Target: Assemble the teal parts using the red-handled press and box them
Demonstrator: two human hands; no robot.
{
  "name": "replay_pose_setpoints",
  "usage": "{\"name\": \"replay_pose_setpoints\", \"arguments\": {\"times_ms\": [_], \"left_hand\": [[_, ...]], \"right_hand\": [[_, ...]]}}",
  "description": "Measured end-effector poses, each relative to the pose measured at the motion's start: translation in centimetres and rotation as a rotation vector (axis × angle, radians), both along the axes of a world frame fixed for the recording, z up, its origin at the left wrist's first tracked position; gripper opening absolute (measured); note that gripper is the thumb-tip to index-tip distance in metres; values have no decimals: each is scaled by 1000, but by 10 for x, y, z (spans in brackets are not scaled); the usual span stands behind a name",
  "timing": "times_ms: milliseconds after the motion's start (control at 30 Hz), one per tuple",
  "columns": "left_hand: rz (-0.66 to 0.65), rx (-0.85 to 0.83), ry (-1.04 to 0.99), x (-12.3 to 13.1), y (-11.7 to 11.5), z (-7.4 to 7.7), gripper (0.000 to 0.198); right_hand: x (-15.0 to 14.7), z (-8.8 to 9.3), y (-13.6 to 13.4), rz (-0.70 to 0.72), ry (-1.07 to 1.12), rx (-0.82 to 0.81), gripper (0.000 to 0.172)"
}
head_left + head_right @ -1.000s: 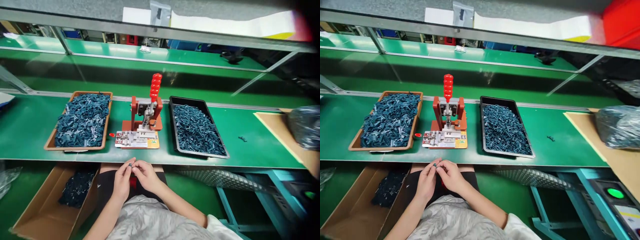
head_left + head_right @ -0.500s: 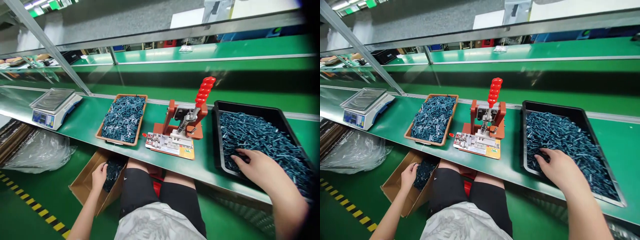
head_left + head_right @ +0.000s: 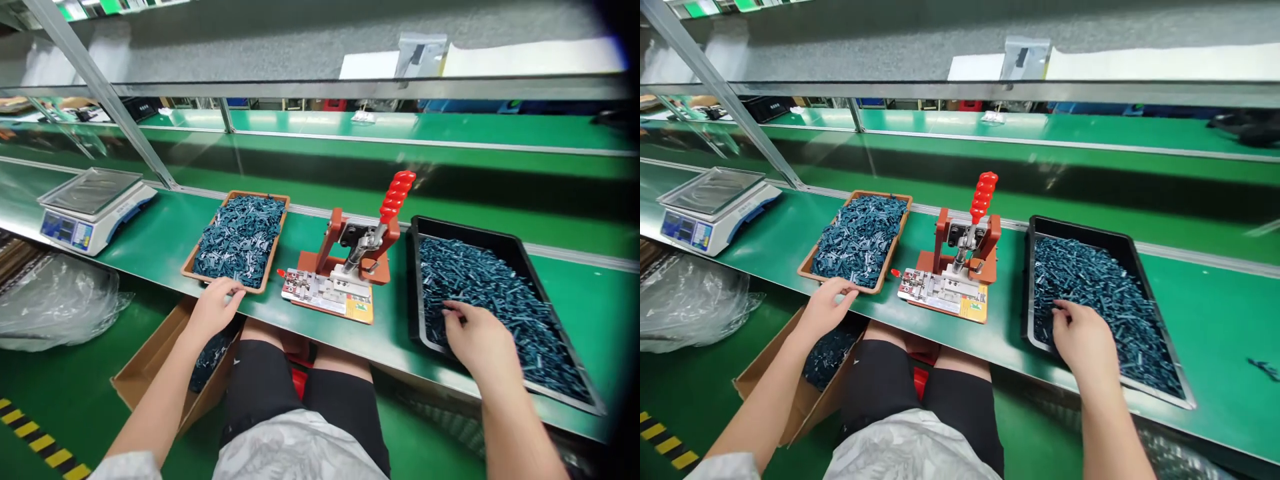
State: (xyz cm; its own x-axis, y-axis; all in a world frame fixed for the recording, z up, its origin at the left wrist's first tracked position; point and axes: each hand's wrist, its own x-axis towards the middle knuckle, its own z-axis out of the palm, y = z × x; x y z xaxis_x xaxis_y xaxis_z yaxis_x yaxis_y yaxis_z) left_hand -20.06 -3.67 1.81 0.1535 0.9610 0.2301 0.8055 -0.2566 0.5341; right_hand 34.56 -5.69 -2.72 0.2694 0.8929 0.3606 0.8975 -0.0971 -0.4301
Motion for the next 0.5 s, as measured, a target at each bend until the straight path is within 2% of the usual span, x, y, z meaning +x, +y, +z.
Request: {"name": "replay_pose_setpoints", "arguments": {"times_ms": [100,200,267,400,500], "left_hand": [[-67,10,88,24,40,9,27],[-106,-118,205,31,70,3,27],[-124,-165,268,31,82,-2,28],[-147,-110,338,29,85,-3,34],[-138,-65,382,30,76,3,40]], "right_hand": [[-7,8,-6,-2,28,71,36],[-18,18,-16,43,224,138,38],[-30,24,-22,69,400,148,38],[-69,32,-31,124,666,200,36],[-104,34,-33,240,662,255,23]]}}
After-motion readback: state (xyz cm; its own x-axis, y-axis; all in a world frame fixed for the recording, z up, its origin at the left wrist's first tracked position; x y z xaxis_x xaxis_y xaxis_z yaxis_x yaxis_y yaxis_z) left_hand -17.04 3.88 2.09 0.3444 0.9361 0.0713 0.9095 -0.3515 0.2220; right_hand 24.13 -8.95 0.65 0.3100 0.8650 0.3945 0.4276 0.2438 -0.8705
